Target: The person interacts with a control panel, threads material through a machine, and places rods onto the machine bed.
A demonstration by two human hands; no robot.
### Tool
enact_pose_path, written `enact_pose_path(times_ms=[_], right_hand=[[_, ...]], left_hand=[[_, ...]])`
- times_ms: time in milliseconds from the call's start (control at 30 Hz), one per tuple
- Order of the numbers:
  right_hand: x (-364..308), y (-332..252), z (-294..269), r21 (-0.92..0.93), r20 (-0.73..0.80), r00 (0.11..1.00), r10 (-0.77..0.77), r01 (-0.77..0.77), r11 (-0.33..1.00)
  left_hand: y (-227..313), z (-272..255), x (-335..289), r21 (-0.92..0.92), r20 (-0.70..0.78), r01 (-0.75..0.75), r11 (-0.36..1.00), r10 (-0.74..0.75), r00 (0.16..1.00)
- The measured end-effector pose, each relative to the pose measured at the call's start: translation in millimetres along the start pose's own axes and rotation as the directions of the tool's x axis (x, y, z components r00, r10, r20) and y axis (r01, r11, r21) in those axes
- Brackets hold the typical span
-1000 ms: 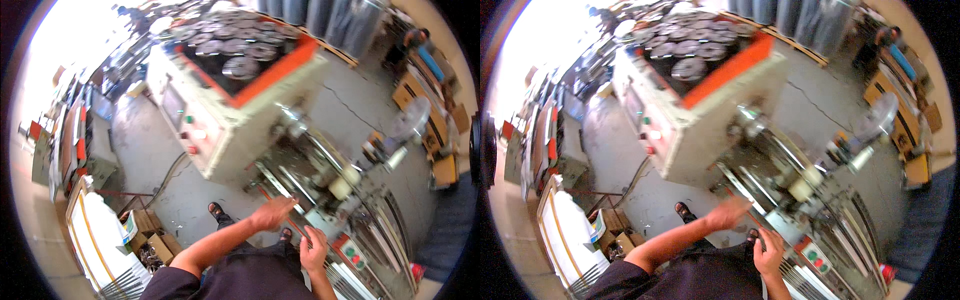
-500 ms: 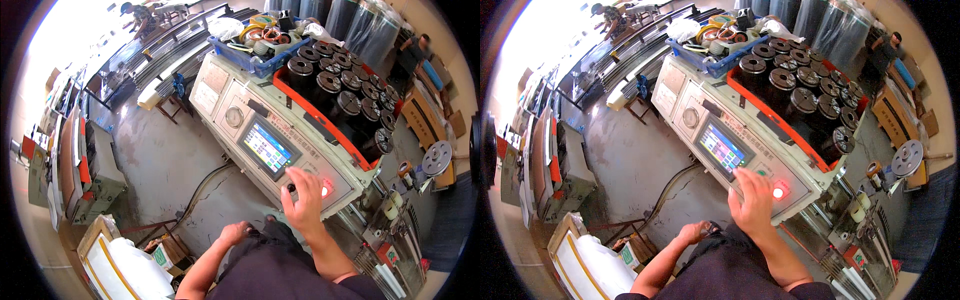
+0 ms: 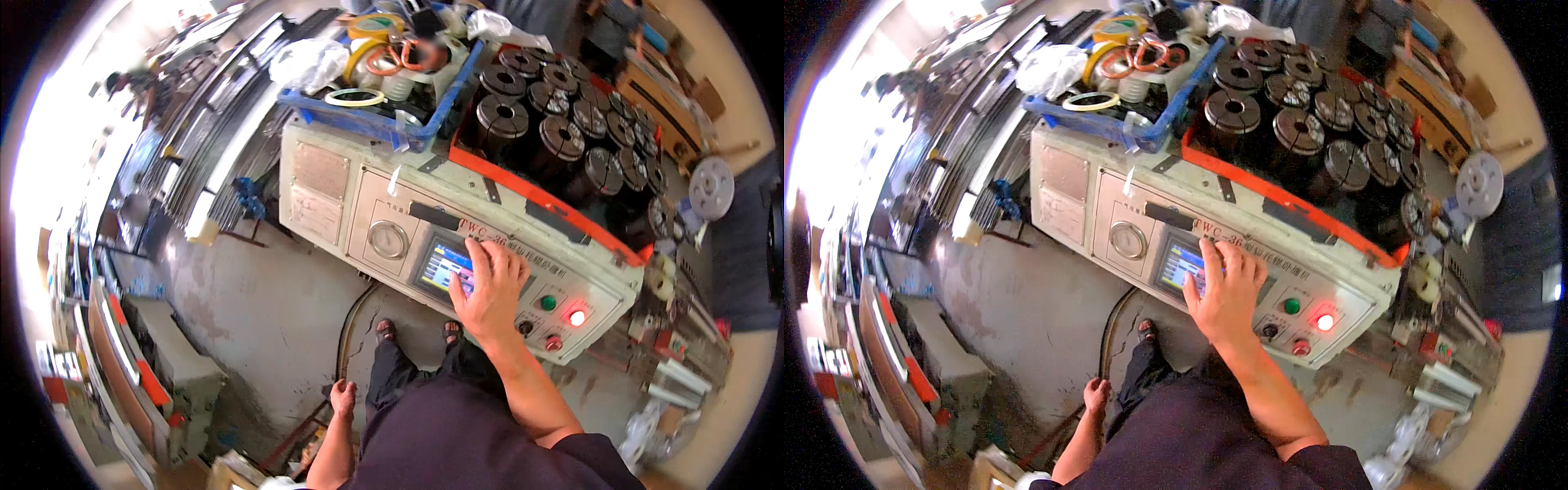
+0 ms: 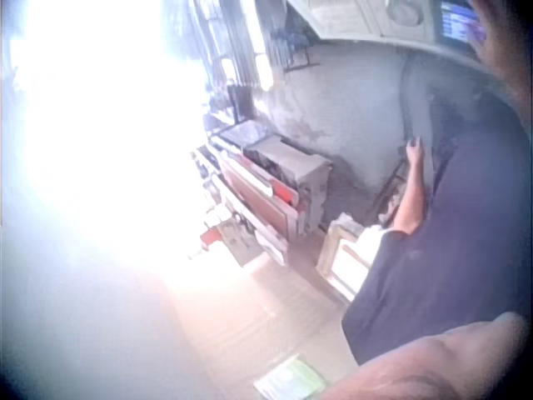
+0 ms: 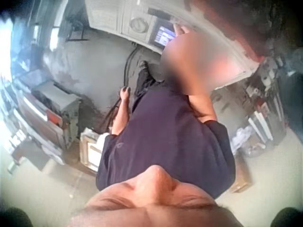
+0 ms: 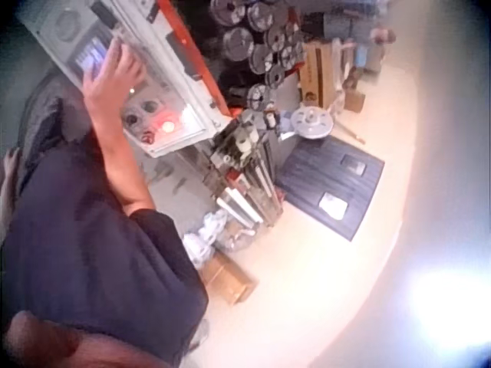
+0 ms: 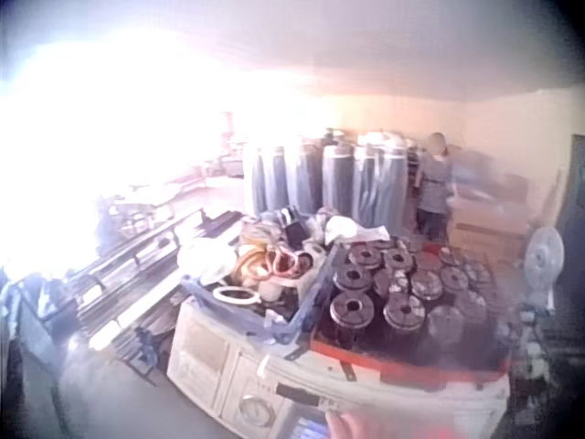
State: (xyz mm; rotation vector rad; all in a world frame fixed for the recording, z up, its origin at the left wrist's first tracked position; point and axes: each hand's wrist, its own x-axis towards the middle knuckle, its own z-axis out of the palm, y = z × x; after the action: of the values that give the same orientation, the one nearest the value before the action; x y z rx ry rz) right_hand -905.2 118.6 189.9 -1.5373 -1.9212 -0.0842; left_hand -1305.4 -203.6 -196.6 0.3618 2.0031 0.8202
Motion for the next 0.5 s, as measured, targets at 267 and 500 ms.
enact_pose_path(times_ms=[267, 500], right_hand=[[1.3, -34.0, 15.3, -0.186, -0.113, 0.977, 0.182, -0.2, 0.962], [0.1, -39.8, 35.7, -0.253, -0.166, 0.957, 0.239, -0.275, 0.928]], left_hand=[[73.9, -76.3, 113.2, 0.496, 0.239, -0.01, 0.868, -0.126, 0.963], [195.2, -70.4, 183.2, 0.368, 0.34, -0.167, 0.915, 0.035, 0.94]])
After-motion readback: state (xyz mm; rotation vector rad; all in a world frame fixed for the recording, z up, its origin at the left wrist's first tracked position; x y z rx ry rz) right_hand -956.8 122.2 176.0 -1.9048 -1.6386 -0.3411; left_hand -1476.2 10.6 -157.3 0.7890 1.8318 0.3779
